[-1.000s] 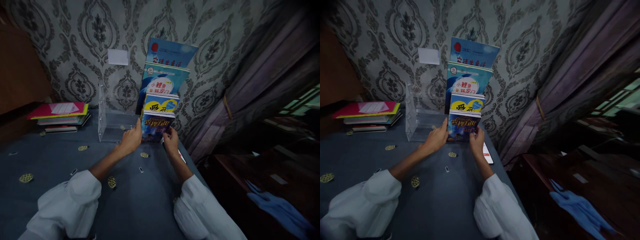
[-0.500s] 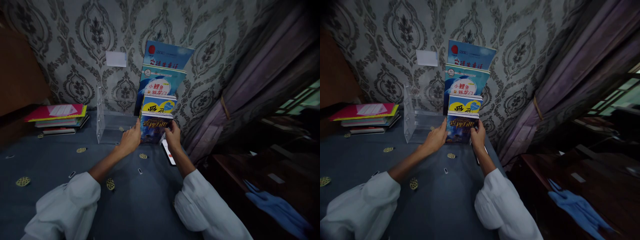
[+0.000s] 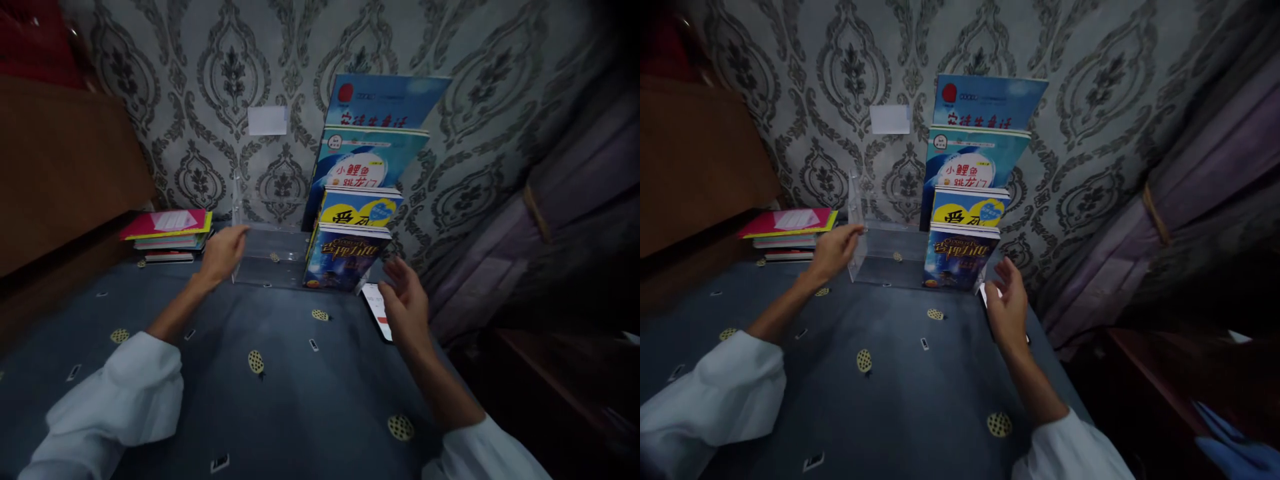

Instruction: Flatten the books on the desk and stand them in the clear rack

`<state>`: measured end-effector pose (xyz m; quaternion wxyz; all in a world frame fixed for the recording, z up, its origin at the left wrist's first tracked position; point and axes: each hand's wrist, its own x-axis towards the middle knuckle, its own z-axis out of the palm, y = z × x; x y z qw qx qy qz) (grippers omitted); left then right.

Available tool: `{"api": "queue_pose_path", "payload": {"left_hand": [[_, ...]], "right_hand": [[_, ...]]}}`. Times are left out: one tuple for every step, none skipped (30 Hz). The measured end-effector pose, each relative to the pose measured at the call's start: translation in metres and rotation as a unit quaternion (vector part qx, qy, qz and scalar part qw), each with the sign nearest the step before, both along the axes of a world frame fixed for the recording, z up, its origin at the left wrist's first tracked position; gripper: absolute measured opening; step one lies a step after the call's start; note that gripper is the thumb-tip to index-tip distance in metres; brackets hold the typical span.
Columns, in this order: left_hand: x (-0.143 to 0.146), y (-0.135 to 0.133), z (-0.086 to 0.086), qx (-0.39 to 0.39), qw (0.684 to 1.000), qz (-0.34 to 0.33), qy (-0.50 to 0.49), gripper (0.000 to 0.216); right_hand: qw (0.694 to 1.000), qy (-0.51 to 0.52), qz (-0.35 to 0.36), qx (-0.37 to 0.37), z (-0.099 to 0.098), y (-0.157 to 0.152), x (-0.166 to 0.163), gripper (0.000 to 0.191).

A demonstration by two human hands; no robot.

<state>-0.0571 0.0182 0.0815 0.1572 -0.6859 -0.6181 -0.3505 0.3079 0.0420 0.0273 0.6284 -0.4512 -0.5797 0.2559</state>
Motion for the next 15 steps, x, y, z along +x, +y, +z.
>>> {"api": "queue_pose_path", "payload": {"left_hand": [[-0.020, 0.001, 0.001, 0.005, 1.000, 0.026, 0.004, 0.036], [-0.040, 0.003, 0.001, 0.003, 0.998, 0.061, 0.007, 0.036], [-0.059, 0.006, 0.001, -0.005, 0.995, 0.101, 0.013, 0.037], [-0.076, 0.010, 0.001, -0.021, 0.989, 0.143, 0.022, 0.040], [-0.091, 0.014, 0.000, -0.043, 0.983, 0.176, 0.034, 0.043], [-0.104, 0.019, -0.001, -0.072, 0.977, 0.195, 0.050, 0.048], [-0.116, 0.024, -0.003, -0.107, 0.970, 0.210, 0.065, 0.055], [-0.126, 0.030, -0.004, -0.145, 0.960, 0.225, 0.077, 0.063], [-0.135, 0.034, -0.006, -0.183, 0.951, 0.230, 0.090, 0.070], [-0.142, 0.038, -0.007, -0.220, 0.942, 0.235, 0.099, 0.075], [-0.147, 0.041, -0.009, -0.253, 0.932, 0.239, 0.103, 0.077], [-0.152, 0.043, -0.010, -0.279, 0.924, 0.239, 0.105, 0.078], [-0.155, 0.043, -0.011, -0.298, 0.918, 0.240, 0.105, 0.077], [-0.158, 0.042, -0.011, -0.310, 0.914, 0.240, 0.103, 0.077], [-0.160, 0.040, -0.012, -0.315, 0.913, 0.238, 0.104, 0.077]], "right_hand": [[1.000, -0.012, 0.005, -0.003, -0.002, -0.008, 0.000, 0.056], [1.000, -0.023, 0.012, -0.006, -0.004, -0.016, -0.002, 0.052], [0.999, -0.035, 0.020, -0.009, -0.007, -0.023, -0.004, 0.049], [0.998, -0.047, 0.028, -0.010, -0.011, -0.029, -0.007, 0.046], [0.997, -0.061, 0.036, -0.008, -0.016, -0.033, -0.010, 0.044], [0.996, -0.077, 0.042, -0.005, -0.021, -0.037, -0.013, 0.043], [0.994, -0.094, 0.046, -0.002, -0.026, -0.041, -0.017, 0.042], [0.993, -0.112, 0.048, 0.000, -0.032, -0.043, -0.020, 0.041], [0.990, -0.130, 0.050, 0.001, -0.038, -0.045, -0.023, 0.041], [0.988, -0.146, 0.053, -0.001, -0.043, -0.047, -0.025, 0.041], [0.985, -0.162, 0.057, -0.004, -0.048, -0.048, -0.026, 0.040], [0.982, -0.177, 0.063, -0.007, -0.052, -0.049, -0.027, 0.040], [0.979, -0.190, 0.068, -0.010, -0.056, -0.050, -0.027, 0.039], [0.977, -0.201, 0.074, -0.011, -0.059, -0.051, -0.027, 0.039], [0.975, -0.208, 0.080, -0.011, -0.062, -0.051, -0.027, 0.039]]}}
